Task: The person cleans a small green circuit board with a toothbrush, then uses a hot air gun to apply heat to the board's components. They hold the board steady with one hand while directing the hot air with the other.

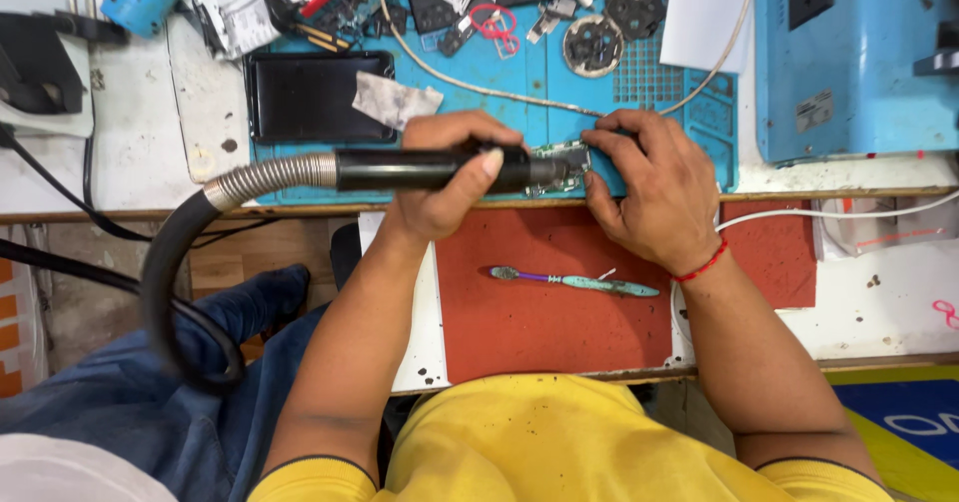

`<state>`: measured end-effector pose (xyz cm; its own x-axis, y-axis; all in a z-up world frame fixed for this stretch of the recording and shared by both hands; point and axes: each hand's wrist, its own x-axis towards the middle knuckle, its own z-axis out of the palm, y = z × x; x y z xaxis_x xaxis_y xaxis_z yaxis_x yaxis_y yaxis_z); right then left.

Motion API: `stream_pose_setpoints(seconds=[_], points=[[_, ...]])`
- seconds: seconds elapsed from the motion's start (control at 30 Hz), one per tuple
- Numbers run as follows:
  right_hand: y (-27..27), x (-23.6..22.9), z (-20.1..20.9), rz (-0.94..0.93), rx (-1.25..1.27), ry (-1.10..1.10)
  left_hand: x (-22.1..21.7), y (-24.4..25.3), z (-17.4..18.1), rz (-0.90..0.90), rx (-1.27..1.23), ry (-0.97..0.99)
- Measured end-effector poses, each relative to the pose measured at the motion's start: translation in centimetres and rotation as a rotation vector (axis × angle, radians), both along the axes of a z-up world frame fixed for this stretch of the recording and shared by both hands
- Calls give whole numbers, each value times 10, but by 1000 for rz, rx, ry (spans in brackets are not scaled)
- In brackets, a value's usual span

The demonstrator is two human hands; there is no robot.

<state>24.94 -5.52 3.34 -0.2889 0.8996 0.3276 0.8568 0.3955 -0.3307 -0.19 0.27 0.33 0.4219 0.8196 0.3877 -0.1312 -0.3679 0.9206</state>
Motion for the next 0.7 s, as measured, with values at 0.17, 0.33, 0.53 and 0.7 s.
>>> stream_pose_setpoints(seconds=[0.17,0.33,0.53,0.7], points=[[-1,0,-1,-9,-13,6,-1,-2,1,-6,-124,-140],[0,0,-3,-6,-9,10,3,-3,-1,112,-84,-90],[0,0,-2,6,-3,17,0,-2,0,36,-64,-126],[-1,1,-3,-2,-2,12,-2,-3,0,-59,-168,-211]])
